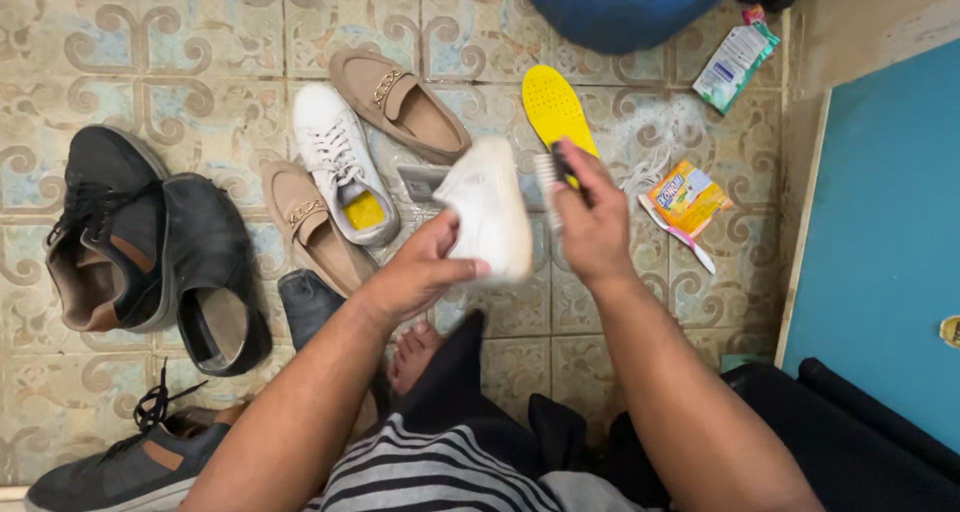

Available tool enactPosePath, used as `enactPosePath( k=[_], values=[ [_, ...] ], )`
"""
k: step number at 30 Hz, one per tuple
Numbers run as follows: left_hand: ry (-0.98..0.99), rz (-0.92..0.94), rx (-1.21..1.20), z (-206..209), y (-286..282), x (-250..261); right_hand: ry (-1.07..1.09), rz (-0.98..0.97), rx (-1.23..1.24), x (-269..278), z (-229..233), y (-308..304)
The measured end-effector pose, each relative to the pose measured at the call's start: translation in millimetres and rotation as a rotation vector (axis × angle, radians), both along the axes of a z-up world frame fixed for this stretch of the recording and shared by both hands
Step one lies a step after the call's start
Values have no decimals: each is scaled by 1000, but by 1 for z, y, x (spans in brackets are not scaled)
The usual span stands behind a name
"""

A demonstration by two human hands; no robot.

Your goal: The person scrubs a white shoe with a brush and cleaning product on a tiled floor. They then rinse the shoe and a yellow insole with water from a blue bucket using a plastic dipper.

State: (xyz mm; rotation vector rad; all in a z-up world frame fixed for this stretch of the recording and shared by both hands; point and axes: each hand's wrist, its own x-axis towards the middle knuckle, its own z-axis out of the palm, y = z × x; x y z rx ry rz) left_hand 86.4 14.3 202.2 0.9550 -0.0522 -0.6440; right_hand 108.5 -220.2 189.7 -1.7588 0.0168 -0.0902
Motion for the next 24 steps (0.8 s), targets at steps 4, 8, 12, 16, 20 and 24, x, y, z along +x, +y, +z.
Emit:
enactPosePath(
  k=[4,8,12,16,20,24],
  values=[
    [76,170,-74,5,-14,3,-185,131,-479,-10,57,30],
    [124,233,-77,1,-15,1,-432,313,-689,-13,84,48],
    [298,299,-262,1,-16,-5,-588,516,-749,-32,82,64],
    [353,318,-239,-3,-21,-1,-403,417,-613,4,63,48],
    [497,445,-356,1,-30,6,-577,421,-590,-16,59,66],
    [448,377,-261,17,-23,3,-406,323,-630,9,65,51]
  ],
)
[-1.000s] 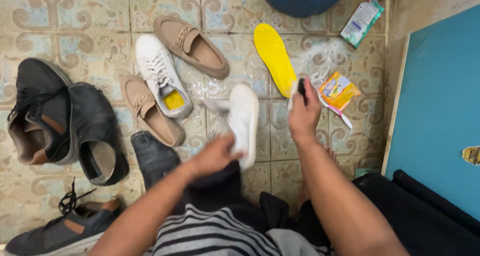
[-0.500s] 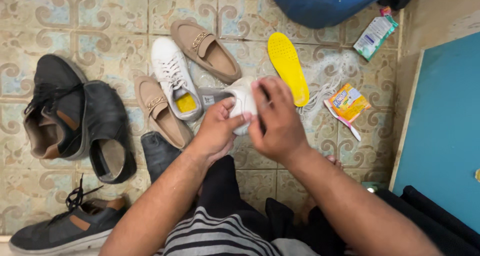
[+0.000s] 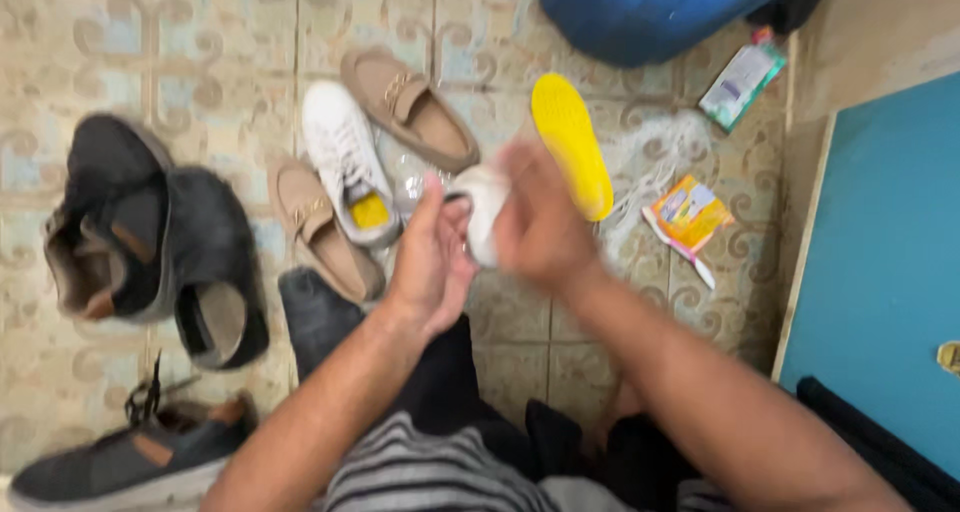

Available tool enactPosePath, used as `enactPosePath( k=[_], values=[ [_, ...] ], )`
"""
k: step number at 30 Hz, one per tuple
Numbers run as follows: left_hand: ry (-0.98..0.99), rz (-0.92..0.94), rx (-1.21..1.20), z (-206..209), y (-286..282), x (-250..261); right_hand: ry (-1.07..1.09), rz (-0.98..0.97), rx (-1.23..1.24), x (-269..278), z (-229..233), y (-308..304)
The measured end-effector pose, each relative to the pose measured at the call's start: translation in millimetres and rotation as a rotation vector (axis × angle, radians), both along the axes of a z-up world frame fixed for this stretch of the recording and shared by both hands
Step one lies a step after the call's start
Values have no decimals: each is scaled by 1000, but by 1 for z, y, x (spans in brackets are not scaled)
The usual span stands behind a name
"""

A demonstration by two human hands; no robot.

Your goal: The person scrubs a white shoe with a brush and cleaning product on a tiled floor. They then rinse the shoe and a yellow insole with water from a blue bucket using a plastic dipper.

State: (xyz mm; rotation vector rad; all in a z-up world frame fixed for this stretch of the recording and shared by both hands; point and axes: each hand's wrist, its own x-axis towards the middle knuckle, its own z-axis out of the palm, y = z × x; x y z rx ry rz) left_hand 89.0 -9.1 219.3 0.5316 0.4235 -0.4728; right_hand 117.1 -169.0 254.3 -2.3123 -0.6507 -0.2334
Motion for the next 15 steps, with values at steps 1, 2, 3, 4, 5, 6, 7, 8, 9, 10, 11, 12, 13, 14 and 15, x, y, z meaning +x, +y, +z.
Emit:
enactPosePath(
  k=[1,2,3,4,5,6,7,8,9,10,11,12,13,14,15],
  values=[
    [-30,-13,52,4,1,-3,82,-167,-8,9,-3,-4],
    [6,-31,79,9,3,-6,38,-82,20,-6,-8,3],
    [43,-49,105,14,4,-9,-7,4,49,-31,-12,15],
    [55,-66,123,17,1,-2,-76,90,67,-33,-17,17],
    [28,-75,123,17,-4,4,-114,168,13,-21,-21,12],
    [28,-89,127,16,-5,-3,-127,241,-34,-20,-24,7],
    [28,-104,132,12,-7,-8,-139,313,-81,-20,-27,2],
    [-7,-103,79,6,-11,-14,26,158,-46,-15,-28,-6],
    [-42,-99,27,0,-14,-15,193,2,-17,1,-28,-13],
    [-112,-98,-15,-4,-14,-7,325,-157,18,19,-26,-15],
    [-79,-123,68,-3,-13,-10,264,-31,33,3,-23,-10],
    [-62,-137,145,0,-15,-13,187,102,38,-24,-19,-4],
    [-44,-149,223,3,-16,-11,111,236,40,-33,-18,-1],
    [-71,-154,231,5,-13,-11,77,215,40,-32,-23,1],
    [-97,-159,239,4,-11,-9,43,194,40,-27,-29,0]
  ],
)
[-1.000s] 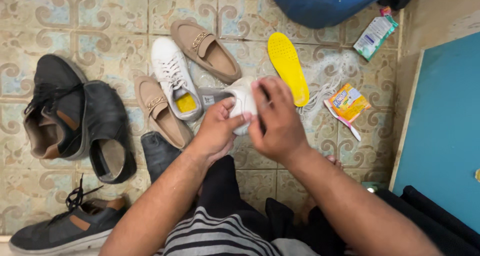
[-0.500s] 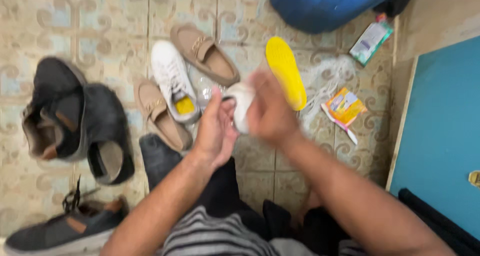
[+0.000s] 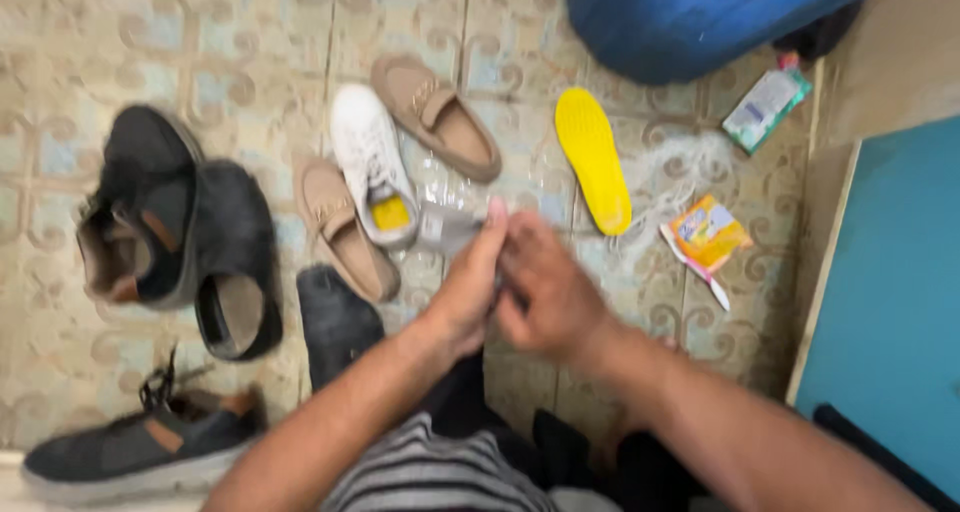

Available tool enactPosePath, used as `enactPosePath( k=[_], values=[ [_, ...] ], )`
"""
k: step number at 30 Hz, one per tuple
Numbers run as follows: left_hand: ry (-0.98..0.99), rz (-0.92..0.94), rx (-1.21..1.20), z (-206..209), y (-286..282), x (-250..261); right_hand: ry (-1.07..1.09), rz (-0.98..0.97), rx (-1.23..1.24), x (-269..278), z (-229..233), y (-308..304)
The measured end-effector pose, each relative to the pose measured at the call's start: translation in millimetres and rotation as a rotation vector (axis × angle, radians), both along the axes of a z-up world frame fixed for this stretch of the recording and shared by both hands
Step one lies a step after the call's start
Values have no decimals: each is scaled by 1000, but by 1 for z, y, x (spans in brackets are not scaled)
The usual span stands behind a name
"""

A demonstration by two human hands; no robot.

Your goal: The person scrubs a white shoe with a brush and cleaning product on a tiled floor. They then rinse the shoe and a yellow insole with water from a blue bucket using a plastic dipper.

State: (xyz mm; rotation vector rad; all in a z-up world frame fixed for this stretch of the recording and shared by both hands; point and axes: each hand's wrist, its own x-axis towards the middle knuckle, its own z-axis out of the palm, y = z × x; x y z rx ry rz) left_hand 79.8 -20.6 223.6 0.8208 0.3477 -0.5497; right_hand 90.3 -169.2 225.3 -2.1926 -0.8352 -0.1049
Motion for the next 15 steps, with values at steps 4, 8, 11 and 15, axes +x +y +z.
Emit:
enactPosePath(
  k=[4,8,11,15],
  values=[
    [83,19,42,0,-5,0,411,-412,-76,30,-9,-18],
    [94,6,-66,14,2,4,62,28,-38,-28,18,1],
    [132,45,-110,20,4,13,-181,136,-100,-21,24,2],
    [109,82,-160,33,-2,18,-53,-285,-82,11,28,21]
  ],
)
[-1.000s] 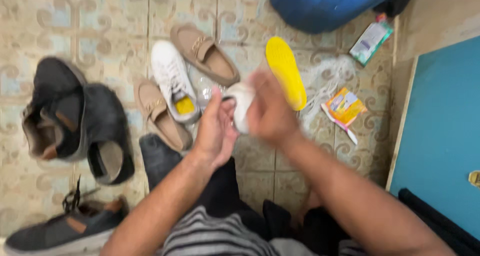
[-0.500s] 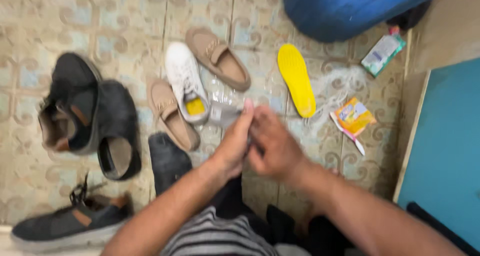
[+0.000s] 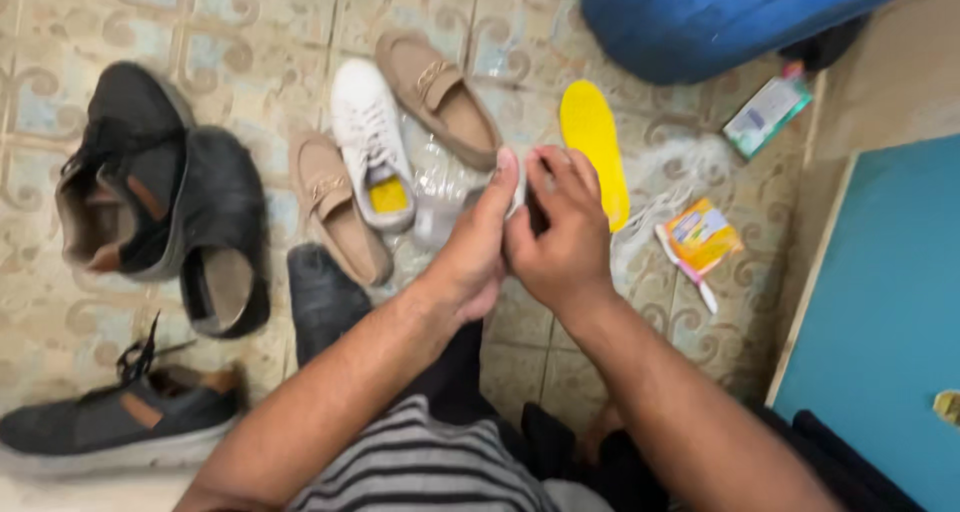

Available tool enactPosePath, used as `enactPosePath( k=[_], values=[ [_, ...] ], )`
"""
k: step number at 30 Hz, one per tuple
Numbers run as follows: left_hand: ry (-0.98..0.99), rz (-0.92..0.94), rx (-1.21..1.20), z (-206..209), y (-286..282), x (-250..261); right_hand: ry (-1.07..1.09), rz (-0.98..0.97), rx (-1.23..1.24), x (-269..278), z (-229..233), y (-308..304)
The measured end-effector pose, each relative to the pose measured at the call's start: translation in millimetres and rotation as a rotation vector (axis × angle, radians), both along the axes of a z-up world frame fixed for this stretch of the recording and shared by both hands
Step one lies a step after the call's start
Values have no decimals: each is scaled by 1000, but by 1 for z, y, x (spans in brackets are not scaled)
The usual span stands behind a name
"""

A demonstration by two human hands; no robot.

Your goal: The person scrubs a white shoe with a brush and cleaning product on a tiled floor. They then rinse the shoe and a yellow insole with water from a blue bucket using a plastic dipper.

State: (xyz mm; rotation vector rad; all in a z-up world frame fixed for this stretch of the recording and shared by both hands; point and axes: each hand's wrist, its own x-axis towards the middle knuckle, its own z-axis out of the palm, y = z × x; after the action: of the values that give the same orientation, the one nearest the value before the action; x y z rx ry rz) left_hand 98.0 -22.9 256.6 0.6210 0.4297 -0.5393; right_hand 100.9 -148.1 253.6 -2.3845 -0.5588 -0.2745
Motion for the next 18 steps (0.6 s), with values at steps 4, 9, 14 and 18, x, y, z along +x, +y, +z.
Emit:
enactPosePath(
  k=[4,9,14,18],
  values=[
    [56,16,-195,-19,12,1,-192,261,37,-21,-2,7],
    [-30,29,-154,-30,18,3,-337,439,-19,-5,-5,-10],
    [-16,35,15,-14,9,7,-51,-94,135,29,-8,-6],
    [-33,119,56,-33,6,2,-1,93,147,12,-3,-29]
  ],
)
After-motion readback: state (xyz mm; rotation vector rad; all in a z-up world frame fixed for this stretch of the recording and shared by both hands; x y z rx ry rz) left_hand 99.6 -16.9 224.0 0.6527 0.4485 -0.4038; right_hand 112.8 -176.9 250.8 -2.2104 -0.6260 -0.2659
